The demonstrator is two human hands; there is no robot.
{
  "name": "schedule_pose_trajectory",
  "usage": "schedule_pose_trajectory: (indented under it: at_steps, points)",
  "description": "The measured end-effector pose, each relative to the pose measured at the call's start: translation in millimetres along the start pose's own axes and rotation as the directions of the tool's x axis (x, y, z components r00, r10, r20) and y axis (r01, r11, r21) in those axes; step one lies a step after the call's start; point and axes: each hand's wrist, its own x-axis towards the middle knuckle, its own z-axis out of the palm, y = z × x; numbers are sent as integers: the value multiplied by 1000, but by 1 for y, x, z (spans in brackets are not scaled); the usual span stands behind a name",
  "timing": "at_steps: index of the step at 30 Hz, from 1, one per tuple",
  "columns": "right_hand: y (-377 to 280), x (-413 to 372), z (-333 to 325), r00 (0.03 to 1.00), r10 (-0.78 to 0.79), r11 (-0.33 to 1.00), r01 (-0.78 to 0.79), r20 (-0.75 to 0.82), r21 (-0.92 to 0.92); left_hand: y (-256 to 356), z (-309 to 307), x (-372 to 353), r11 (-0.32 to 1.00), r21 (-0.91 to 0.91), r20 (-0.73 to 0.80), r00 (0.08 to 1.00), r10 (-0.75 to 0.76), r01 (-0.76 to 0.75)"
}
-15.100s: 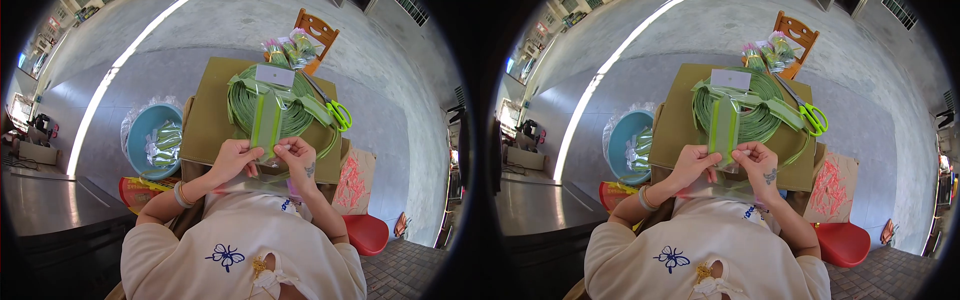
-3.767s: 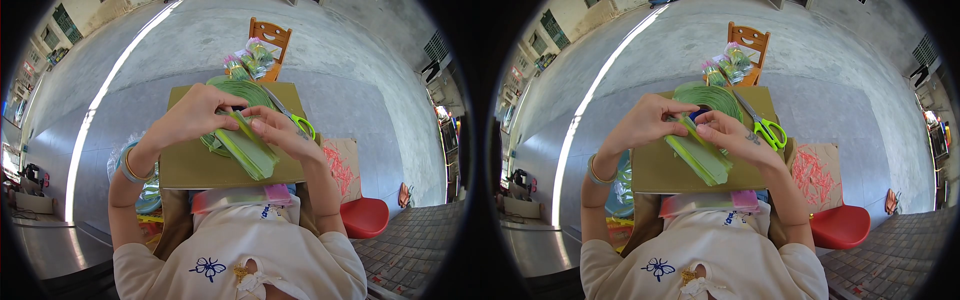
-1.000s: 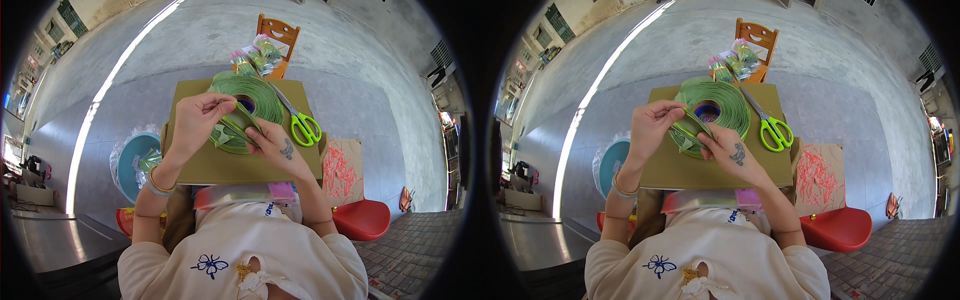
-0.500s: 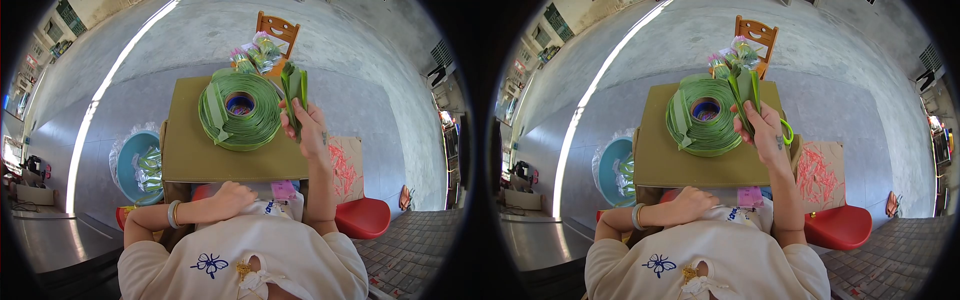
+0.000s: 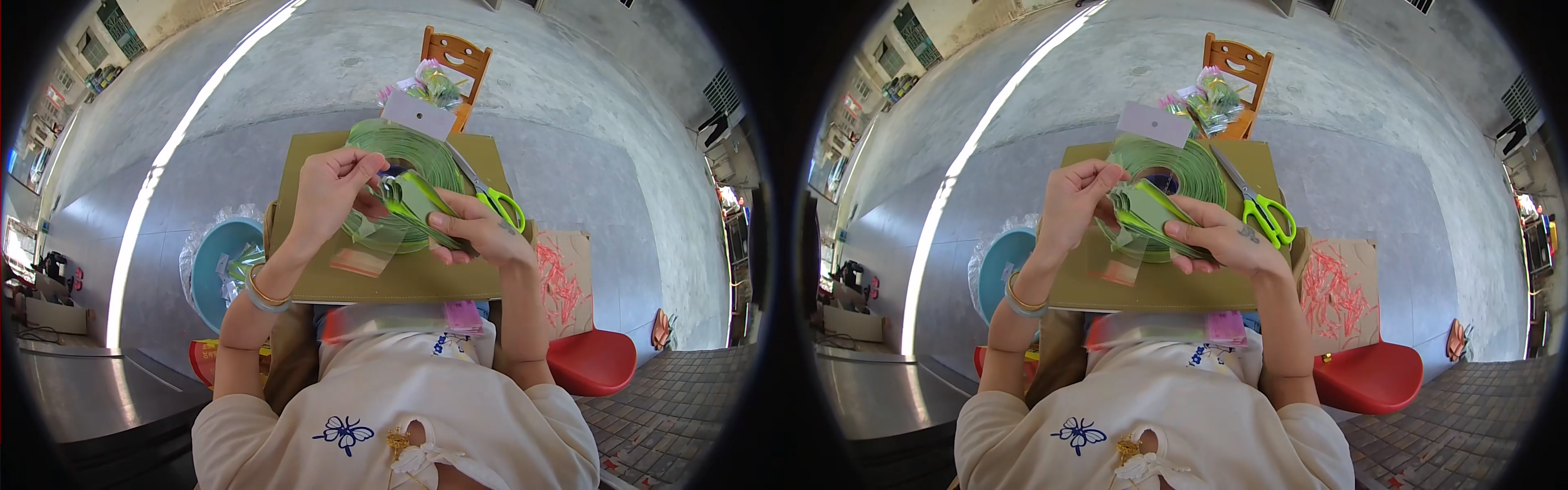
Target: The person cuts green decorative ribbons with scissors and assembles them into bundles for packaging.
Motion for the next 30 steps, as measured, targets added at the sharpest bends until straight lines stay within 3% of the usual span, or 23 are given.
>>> schedule_pose_trajectory:
  at_steps: [1, 3, 4, 7, 12, 17, 21, 23, 26, 27, 30]
  points:
    - [3, 11, 1, 1000, -1, 1000, 1, 19, 13, 0, 2, -1, 996, -84, 38, 999, 5, -1]
    - [5, 29, -4, 984, -13, 999, 19, -179, 37, -2, 6, -5, 969, -249, 108, 994, 23, 5]
    - [6, 37, -10, 961, -16, 998, 30, -277, 47, -1, 5, -8, 969, -246, 151, 988, 13, 25]
    - [5, 49, -38, 941, -45, 965, 128, -337, 230, -5, -2, -19, 965, -255, 283, 959, 23, 52]
    - [6, 49, -44, 935, -52, 964, 139, -350, 227, -24, -14, -20, 951, -308, 360, 928, 94, 23]
    - [14, 48, -41, 919, -54, 944, 174, -391, 280, -24, -7, -20, 954, -297, 233, 972, 38, 34]
    - [23, 41, -27, 854, -88, 969, 193, -512, 156, -30, 1, -18, 945, -325, 68, 998, -11, 33]
    - [27, 31, -12, 865, -108, 983, 166, -490, 76, -41, 8, -12, 962, -234, -120, 986, 113, -139]
    - [26, 16, 10, 969, 64, 996, -46, -240, 77, -52, 17, -4, 941, -109, -309, 911, 274, -320]
    - [28, 14, 15, 970, 78, 997, -75, -230, 24, -54, 19, -3, 927, -72, -355, 878, 320, -367]
    - [32, 17, 26, 969, 90, 970, -137, -228, -200, -52, 22, -6, 932, 160, -355, 862, 361, -325]
